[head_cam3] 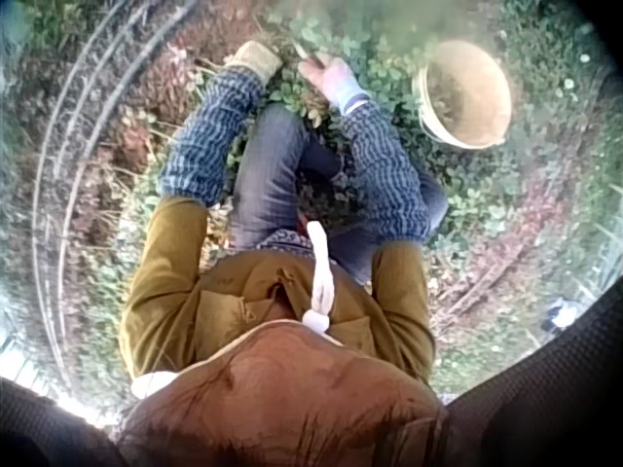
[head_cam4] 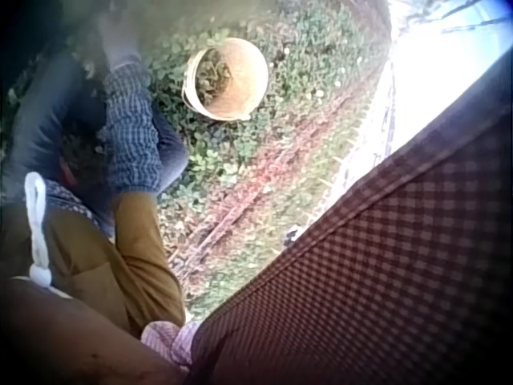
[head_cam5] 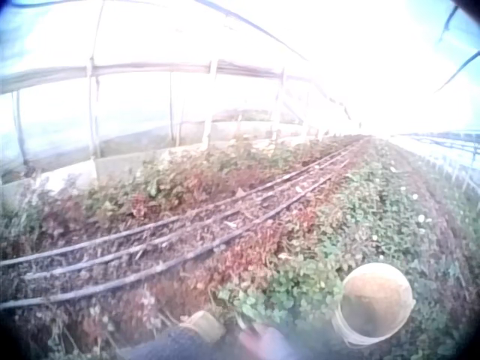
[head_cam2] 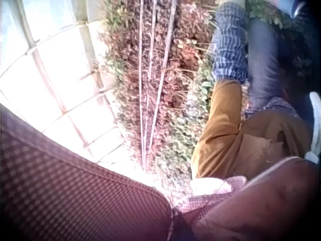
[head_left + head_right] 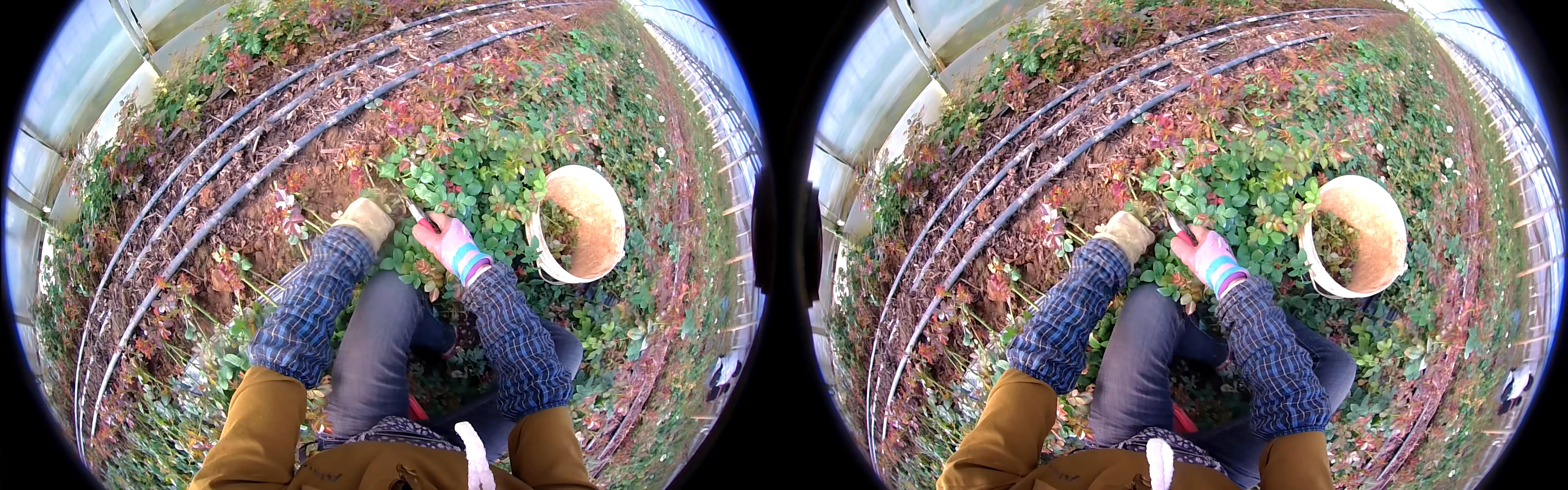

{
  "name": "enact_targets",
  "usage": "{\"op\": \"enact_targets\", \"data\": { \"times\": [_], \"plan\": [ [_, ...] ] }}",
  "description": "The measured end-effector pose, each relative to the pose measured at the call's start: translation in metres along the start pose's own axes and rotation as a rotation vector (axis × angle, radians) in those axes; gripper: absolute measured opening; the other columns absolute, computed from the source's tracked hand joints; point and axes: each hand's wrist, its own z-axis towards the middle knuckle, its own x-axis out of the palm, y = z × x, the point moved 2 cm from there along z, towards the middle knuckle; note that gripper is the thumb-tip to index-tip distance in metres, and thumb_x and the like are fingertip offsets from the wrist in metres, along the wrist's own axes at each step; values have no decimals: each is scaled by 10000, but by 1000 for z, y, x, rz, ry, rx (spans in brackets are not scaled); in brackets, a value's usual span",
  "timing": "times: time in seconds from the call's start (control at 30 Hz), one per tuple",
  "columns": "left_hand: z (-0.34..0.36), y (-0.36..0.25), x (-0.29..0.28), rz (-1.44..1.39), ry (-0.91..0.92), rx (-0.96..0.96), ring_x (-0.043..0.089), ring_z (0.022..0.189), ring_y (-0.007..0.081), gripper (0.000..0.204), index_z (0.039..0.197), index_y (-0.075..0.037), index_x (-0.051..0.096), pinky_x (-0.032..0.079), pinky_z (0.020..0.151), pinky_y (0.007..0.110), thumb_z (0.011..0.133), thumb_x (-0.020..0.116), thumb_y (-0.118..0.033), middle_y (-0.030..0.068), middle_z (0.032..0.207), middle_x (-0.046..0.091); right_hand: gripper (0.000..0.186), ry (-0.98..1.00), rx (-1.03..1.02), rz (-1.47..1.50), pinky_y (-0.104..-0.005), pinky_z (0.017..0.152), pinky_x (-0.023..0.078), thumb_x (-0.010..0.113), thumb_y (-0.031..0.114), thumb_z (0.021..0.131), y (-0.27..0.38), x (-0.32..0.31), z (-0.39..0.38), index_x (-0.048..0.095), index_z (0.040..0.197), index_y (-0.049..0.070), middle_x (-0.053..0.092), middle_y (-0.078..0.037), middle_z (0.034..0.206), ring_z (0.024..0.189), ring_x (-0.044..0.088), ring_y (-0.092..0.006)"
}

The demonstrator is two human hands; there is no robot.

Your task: The person kneels in a greenhouse and uses pruning shears to cut plant stems from low-growing rows. The cut stems are placed into a nearby bucket. The person moves along the row, repeating the cutting and placing action.

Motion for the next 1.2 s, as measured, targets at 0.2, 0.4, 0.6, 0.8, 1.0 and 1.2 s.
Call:
{"op": "enact_targets", "data": {
  "times": [0.2, 0.4, 0.6, 0.8, 1.0, 1.2],
  "plan": [
    [-11, -11, -14, 85, 38, 232, 640, 811, 347, 150, 827, -15, 623, 519, 673, 443, 707, 571, -90, 155, 844, 629, 561, -35, -67, 171, -403, 809, 478, 653, 485, 789, -30, 4, 6, 631, 1127, 38, 668, -200, 949, 899, 633, -347],
    [-1, 13, -23, 449, -7, 655, 645, 793, 301, 231, 856, -20, 631, 520, 638, 421, 664, 595, -143, 112, 816, 619, 374, -11, -111, 226, -296, 751, 450, 658, 329, 861, -20, 10, 22, 644, 1073, 20, 632, -13, 829, 774, 523, -113],
    [-22, 8, 3, -341, -306, 120, 641, 943, 218, 295, 1144, -89, 627, 504, 828, 339, 861, 564, -144, 74, 1014, 667, 381, -66, -151, 31, -388, 689, 473, 645, 408, 812, -23, 0, 30, 635, 979, 65, 638, -142, 769, 729, 596, -284],
    [-10, 21, 45, -481, -469, -81, 647, 845, 188, 216, 1077, -76, 637, 519, 799, 296, 925, 485, -88, 39, 923, 693, 323, -188, -144, 249, -378, 617, 468, 655, 373, 818, -20, 33, 22, 645, 921, 66, 596, -152, 661, 629, 592, -244],
    [-20, 5, 29, 36, -380, -351, 656, 696, 232, 157, 856, -81, 701, 509, 635, 334, 824, 593, -189, 89, 762, 685, 240, -165, 74, 1298, -226, 629, 391, 659, 253, 909, -11, 69, -5, 678, 1031, 47, 593, 60, 831, 723, 478, -52],
    [-29, -34, 27, -2336, -810, -747, 614, 702, 238, 158, 985, -11, 622, 515, 599, 368, 893, 588, -135, 93, 849, 628, 264, -112, -57, 1125, -218, 731, 402, 661, 178, 894, -42, 34, -34, 625, 1107, 25, 570, 50, 916, 787, 481, -56]
  ]
}}
